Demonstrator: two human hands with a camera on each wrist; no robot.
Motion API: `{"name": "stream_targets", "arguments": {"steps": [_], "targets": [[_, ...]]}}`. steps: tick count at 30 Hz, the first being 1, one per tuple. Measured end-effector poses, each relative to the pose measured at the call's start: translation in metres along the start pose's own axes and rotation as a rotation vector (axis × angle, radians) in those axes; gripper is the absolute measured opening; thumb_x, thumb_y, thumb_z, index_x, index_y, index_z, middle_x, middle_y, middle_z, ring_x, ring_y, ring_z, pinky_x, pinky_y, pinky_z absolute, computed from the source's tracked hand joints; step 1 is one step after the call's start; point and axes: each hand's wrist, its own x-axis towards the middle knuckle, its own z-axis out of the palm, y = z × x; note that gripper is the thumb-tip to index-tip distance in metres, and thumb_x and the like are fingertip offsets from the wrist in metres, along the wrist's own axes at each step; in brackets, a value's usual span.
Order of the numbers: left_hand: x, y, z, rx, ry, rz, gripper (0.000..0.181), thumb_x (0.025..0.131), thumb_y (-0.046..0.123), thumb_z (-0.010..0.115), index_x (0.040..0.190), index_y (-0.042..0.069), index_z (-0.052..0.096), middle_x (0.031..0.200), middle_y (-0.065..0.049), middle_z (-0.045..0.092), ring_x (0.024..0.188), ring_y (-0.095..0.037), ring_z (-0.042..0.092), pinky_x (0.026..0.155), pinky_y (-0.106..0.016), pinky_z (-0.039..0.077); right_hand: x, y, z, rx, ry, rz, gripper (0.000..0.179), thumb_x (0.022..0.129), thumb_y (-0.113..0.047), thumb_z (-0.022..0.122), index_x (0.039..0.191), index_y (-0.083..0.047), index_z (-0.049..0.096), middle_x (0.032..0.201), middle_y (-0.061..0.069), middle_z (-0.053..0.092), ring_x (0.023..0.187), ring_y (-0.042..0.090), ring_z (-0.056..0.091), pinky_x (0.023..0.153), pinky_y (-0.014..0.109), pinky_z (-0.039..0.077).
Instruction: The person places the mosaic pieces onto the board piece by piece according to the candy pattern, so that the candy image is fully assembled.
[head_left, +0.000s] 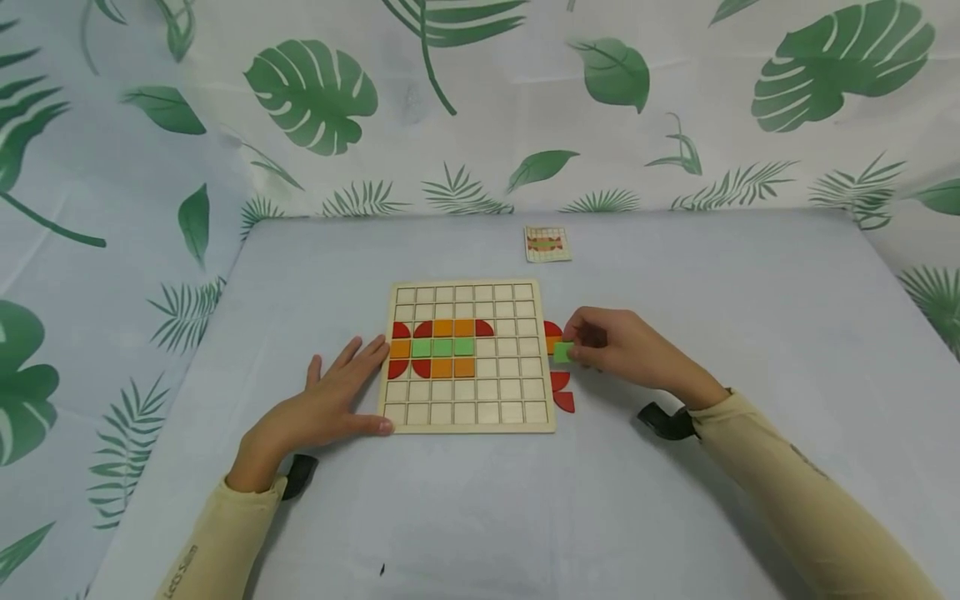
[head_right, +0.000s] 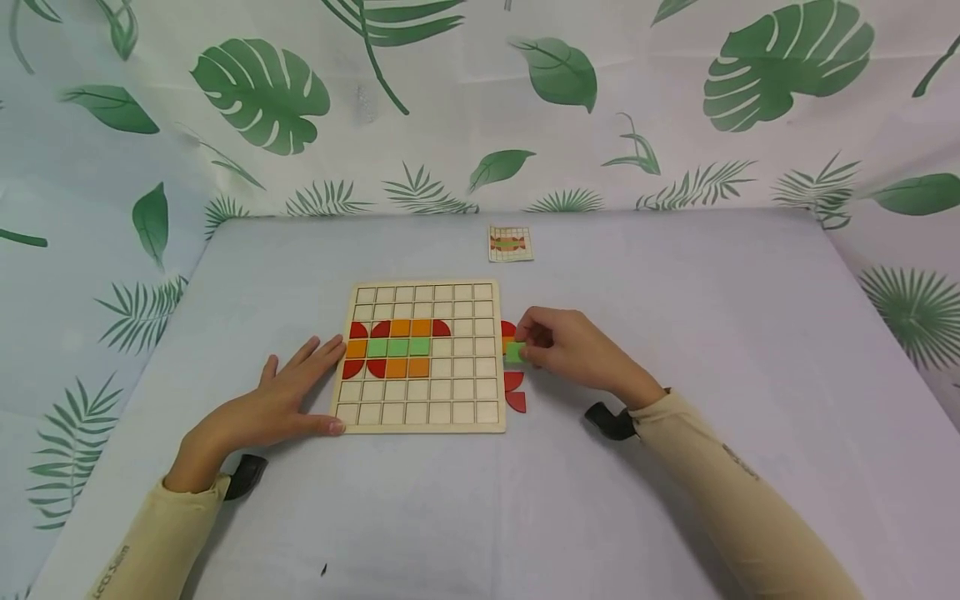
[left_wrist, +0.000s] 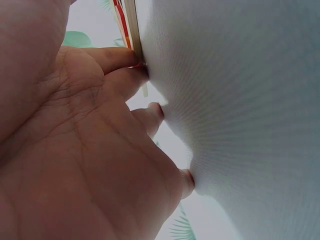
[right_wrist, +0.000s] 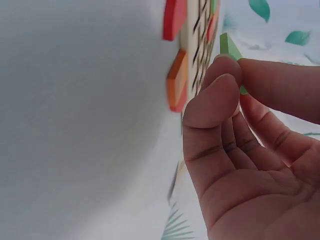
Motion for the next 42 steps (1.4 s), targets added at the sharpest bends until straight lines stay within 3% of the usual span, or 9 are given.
{"name": "stream_targets", "arguments": {"steps": [11, 26, 42], "targets": [[0.001, -0.002, 0.0, -0.007, 0.003, 0.01, 0.112, 0.089, 0.042, 0.088, 0.172, 0.008, 0.02, 0.178, -0.013, 0.016, 0.163, -0.04, -0.002, 0.118, -0.074, -0.013, 0.013, -0.01, 0.005, 0.051, -0.024, 0.0, 0.016, 0.098, 0.0, 0.071, 0.114, 0.0, 0.072, 0.091, 0.008, 0.07, 0.074, 0.023, 0.064, 0.066, 0.033, 0.056], [0.0, 0.0, 0.0, -0.006, 0.004, 0.013, 0.112, 0.089, 0.041, 0.088, 0.172, 0.008, 0.02, 0.178, -0.014, 0.016, 0.163, -0.041, -0.002, 0.118, -0.075, -0.012, 0.035, -0.028, 0.013, 0.06, -0.058, 0.003, 0.007, 0.099, -0.003, 0.072, 0.105, 0.0, 0.07, 0.086, 0.009, 0.07, 0.071, 0.022, 0.064, 0.065, 0.037, 0.057], [0.001, -0.001, 0.0, 0.01, 0.003, 0.002, 0.111, 0.089, 0.041, 0.088, 0.171, 0.007, 0.022, 0.178, -0.014, 0.017, 0.163, -0.041, -0.002, 0.118, -0.075, -0.012, 0.059, -0.043, 0.03, 0.017, -0.076, 0.014, 0.005, 0.098, 0.0, 0.069, 0.102, 0.001, 0.07, 0.081, 0.007, 0.071, 0.069, 0.021, 0.066, 0.066, 0.034, 0.055]]}}
